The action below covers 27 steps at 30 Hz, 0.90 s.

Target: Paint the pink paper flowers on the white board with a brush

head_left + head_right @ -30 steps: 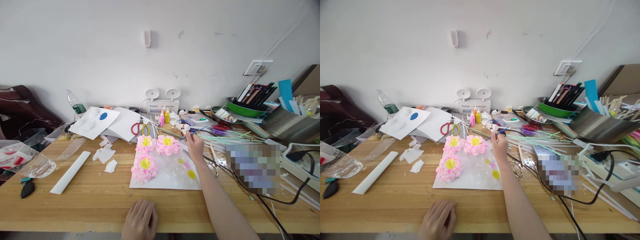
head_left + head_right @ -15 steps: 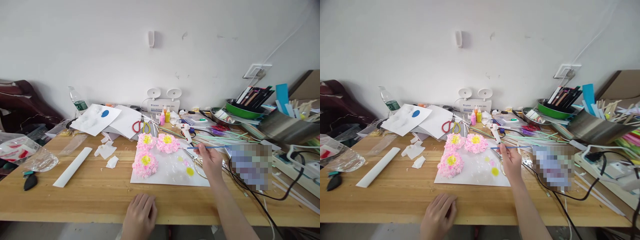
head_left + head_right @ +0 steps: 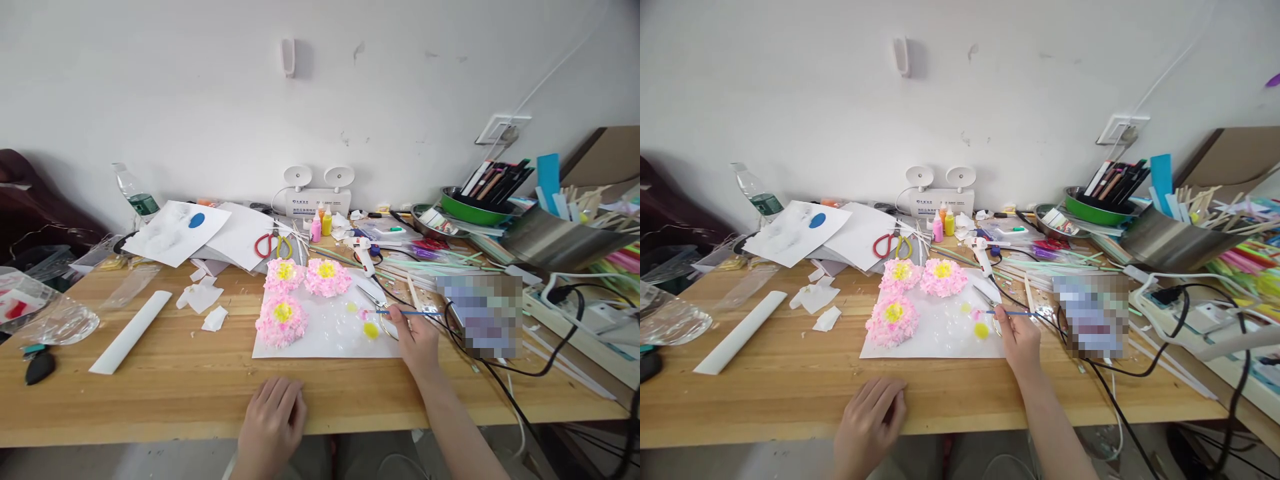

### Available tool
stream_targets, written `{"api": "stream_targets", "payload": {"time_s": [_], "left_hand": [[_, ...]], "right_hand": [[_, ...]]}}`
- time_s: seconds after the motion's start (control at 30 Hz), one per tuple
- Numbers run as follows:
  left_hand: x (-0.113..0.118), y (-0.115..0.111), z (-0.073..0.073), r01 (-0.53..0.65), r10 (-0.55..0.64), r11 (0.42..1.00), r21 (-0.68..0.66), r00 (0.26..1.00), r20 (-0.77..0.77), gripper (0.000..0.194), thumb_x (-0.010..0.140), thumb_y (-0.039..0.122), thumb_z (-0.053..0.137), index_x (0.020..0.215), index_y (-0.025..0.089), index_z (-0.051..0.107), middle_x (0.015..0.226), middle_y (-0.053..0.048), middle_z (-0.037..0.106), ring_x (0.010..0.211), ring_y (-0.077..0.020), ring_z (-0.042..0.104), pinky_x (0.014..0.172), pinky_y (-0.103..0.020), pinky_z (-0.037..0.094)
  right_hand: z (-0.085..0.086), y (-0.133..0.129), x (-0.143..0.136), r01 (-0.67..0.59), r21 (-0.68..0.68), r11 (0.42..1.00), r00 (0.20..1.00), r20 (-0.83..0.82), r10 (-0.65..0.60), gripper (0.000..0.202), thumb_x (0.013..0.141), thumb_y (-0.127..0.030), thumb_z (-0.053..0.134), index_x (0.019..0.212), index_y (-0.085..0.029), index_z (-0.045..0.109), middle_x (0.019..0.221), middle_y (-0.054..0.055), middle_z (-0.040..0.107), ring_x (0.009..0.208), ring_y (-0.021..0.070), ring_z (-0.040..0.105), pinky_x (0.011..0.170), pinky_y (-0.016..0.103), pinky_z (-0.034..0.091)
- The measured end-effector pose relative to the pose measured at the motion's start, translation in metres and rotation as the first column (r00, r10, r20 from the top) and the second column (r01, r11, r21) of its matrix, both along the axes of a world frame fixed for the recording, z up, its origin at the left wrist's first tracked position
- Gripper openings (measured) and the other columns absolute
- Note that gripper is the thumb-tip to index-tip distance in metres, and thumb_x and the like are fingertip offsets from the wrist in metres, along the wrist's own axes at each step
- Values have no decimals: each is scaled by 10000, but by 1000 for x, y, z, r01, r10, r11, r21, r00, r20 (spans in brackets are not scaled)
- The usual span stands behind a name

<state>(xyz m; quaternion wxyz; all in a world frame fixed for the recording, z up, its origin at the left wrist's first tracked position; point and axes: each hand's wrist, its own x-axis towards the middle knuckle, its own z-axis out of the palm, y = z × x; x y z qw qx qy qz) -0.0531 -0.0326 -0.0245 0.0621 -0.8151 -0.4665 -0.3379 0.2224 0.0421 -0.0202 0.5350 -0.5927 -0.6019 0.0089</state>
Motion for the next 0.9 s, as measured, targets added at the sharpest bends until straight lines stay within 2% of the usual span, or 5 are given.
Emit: {"api": "stream_targets", "payload": {"time_s": [0.27,0.43,0.57,0.7,0.9], "left_hand": [[6,1,20,157,-112,955,-251,976,186,163,837,120,451,913,215,560,807,-12,625,732,-132,588,648,-254,495],[37,14,38,244,-206,910,-335,968,146,350,819,169,485,1166,215,485,1135,-75,580,1061,-188,540,896,-355,482],[62,43,34,140,-144,917,-373,989,17,607,791,283,544,1337,150,317,1405,-163,356,1294,-296,335,1022,-504,357],[78,66,30,17,-61,858,-513,996,-68,859,734,424,608,1402,81,193,1486,-217,129,1357,-371,155,1055,-548,264],[87,77,32,-25,-12,798,-602,998,-57,931,658,402,656,1391,39,212,1426,-228,294,1310,-370,269,1042,-526,285]], "right_hand": [[-2,1,-2,51,38,998,997,55,-53,264,860,-342,517,718,-160,646,640,48,697,577,167,646,553,261,472],[-1,1,-3,73,75,994,992,95,-80,290,863,-356,511,700,-163,654,617,45,693,535,158,622,526,259,453],[0,0,-4,59,83,995,988,135,-70,299,868,-342,506,685,-161,658,611,44,684,498,143,588,511,256,435],[1,-1,-7,43,75,996,991,126,-53,309,861,-354,510,683,-160,673,609,53,676,504,147,583,523,262,435],[3,-2,-10,41,-9,999,997,59,-40,320,851,-392,502,690,-189,689,650,61,698,542,170,609,549,287,457]]}}
